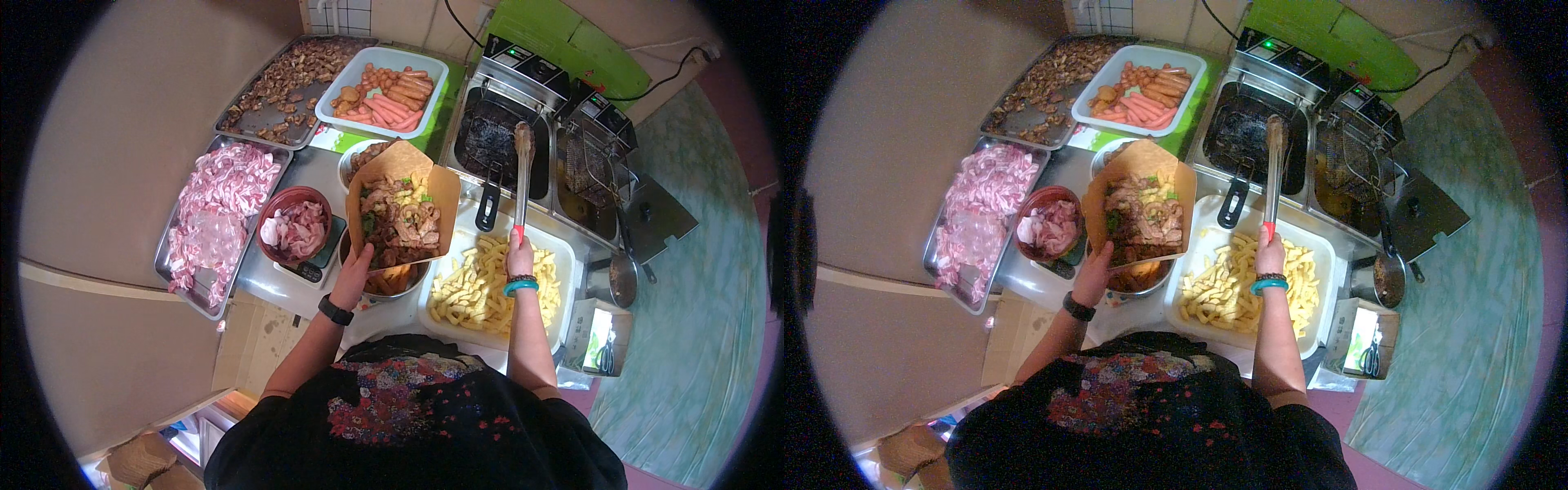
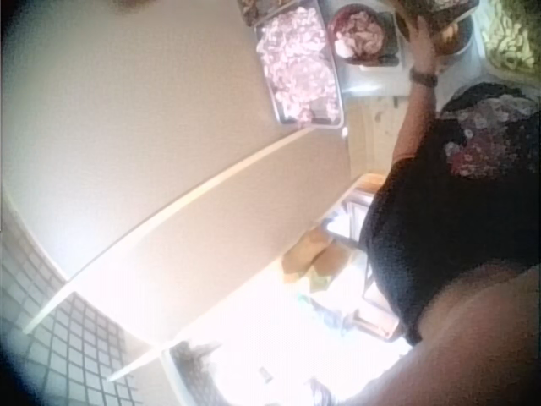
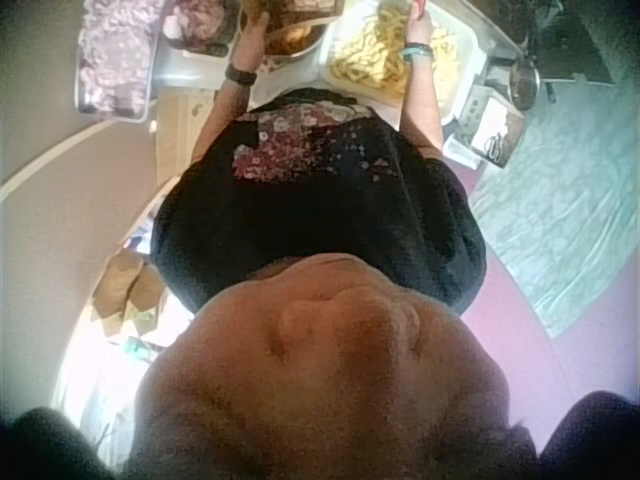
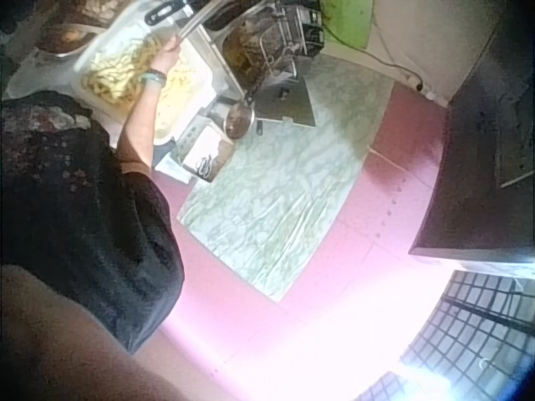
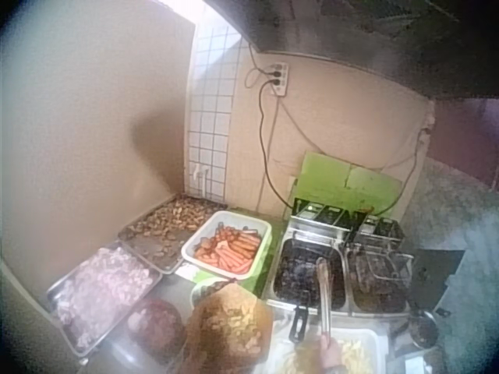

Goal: The person assembles a food order in a paper cone using tongs to transfer cooked meat and french fries from various containers. They then add a sauce from a metal container, fold the cone, and place it into a paper bag.

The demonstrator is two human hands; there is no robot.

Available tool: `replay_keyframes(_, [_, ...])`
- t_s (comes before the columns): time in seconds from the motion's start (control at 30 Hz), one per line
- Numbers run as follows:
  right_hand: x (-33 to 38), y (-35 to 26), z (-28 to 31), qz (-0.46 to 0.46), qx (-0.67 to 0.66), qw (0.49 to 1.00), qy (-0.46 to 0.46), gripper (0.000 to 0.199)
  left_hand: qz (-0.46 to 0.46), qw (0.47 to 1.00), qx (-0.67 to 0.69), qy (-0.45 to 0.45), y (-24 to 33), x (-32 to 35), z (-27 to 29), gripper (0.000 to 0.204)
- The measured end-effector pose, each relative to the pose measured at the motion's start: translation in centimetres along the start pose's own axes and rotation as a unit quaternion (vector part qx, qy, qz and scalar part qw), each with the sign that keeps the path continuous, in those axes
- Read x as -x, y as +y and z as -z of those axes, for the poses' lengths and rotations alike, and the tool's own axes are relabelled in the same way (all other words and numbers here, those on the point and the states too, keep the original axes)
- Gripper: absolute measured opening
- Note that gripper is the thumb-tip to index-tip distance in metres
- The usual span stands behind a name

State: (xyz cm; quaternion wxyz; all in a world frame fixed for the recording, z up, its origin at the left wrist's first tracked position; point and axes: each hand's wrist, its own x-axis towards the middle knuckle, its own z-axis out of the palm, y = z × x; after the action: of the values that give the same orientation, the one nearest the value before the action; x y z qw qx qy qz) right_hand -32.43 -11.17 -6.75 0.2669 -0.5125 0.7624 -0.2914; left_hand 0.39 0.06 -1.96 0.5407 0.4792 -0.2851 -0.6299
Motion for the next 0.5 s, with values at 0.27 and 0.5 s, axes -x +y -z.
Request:
replay_keyframes(0.27, [-0.6,1.1,-0.5,-0.002,-0.024,1.0,0.005,0.053,0.006,1.0,-0.002,0.015,0.7,0.3,-0.7,0.05])
replay_keyframes(0.5, [-1.6,3.2,-1.5,0.074,-0.022,0.996,0.054,0.042,0.007,1.0,0.02,0.017,0.4,0.1,-0.5,0.051])
